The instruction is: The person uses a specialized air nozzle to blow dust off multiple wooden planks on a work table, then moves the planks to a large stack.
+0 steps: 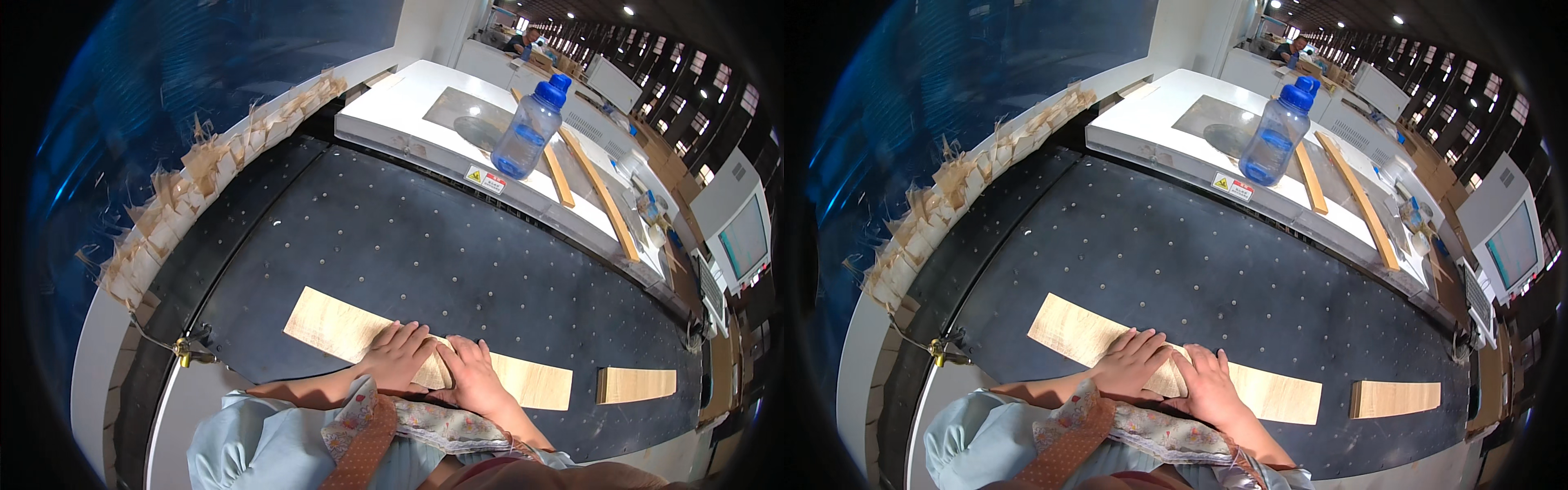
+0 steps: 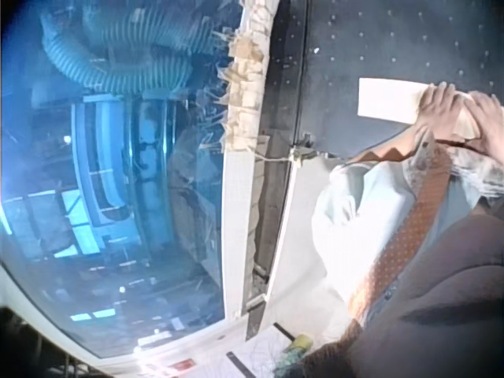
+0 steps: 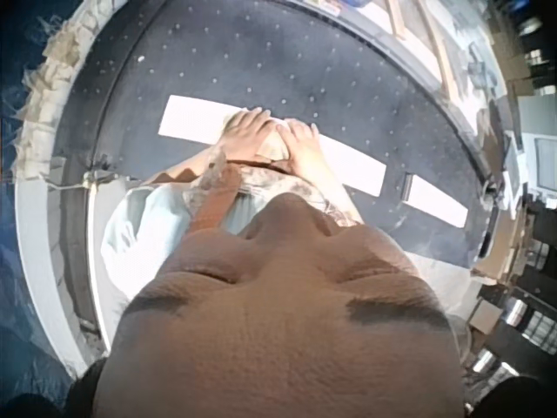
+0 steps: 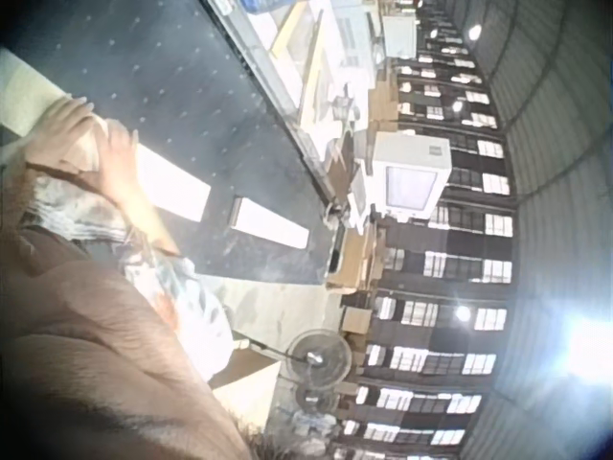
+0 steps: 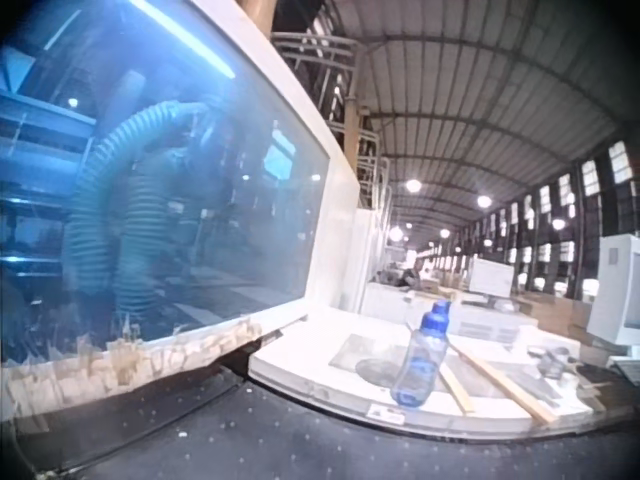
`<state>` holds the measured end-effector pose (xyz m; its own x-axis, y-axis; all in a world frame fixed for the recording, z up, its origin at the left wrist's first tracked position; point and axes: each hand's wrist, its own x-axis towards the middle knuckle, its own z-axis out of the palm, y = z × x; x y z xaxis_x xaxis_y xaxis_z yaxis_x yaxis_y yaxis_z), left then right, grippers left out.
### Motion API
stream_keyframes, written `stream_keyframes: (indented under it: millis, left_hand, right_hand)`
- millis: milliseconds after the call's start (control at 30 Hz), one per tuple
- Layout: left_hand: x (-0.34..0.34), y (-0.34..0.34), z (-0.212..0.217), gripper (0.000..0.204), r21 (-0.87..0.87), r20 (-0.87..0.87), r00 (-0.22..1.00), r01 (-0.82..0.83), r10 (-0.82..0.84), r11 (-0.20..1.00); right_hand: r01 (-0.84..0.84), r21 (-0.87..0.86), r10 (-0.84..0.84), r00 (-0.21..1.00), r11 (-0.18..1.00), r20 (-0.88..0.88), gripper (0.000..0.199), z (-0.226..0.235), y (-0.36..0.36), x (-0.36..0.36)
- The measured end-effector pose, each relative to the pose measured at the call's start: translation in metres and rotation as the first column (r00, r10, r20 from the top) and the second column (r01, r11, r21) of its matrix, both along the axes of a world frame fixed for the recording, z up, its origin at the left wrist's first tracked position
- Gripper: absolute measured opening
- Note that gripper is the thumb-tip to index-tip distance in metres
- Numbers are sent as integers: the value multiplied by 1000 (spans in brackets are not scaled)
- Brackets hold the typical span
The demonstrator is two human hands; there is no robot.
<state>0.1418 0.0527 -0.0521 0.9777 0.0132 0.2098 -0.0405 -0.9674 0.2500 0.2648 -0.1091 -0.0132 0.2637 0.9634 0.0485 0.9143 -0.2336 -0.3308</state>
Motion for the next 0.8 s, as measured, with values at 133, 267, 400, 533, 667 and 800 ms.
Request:
stream_keyframes:
  millis: [133,267,400,533,667,800]
  left_hand:
    - [-1,2,4,82,-14,-18,1000,12,-12,1000]
    - [1,4,5,84,-42,-24,999,43,-44,998]
    - [3,7,12,83,-83,-95,992,71,-79,994]
    - [2,8,17,82,-114,-110,991,69,-81,991]
    - [3,6,20,82,-133,-96,992,71,-84,989]
    - [0,6,18,82,-124,-70,996,54,-63,991]
  right_hand:
    - [-1,21,1,1000,1000,-10,86,2,0,-2]
    - [4,28,-3,1000,1000,-6,84,-1,0,-1]
    - [-6,37,6,1000,999,-5,84,-2,-2,-2]
    - [-8,39,8,1000,999,-12,84,-3,-2,-1]
    - [6,44,-5,1000,999,-26,84,-4,-6,-1]
    - [-8,39,8,1000,999,-4,86,-7,-4,-2]
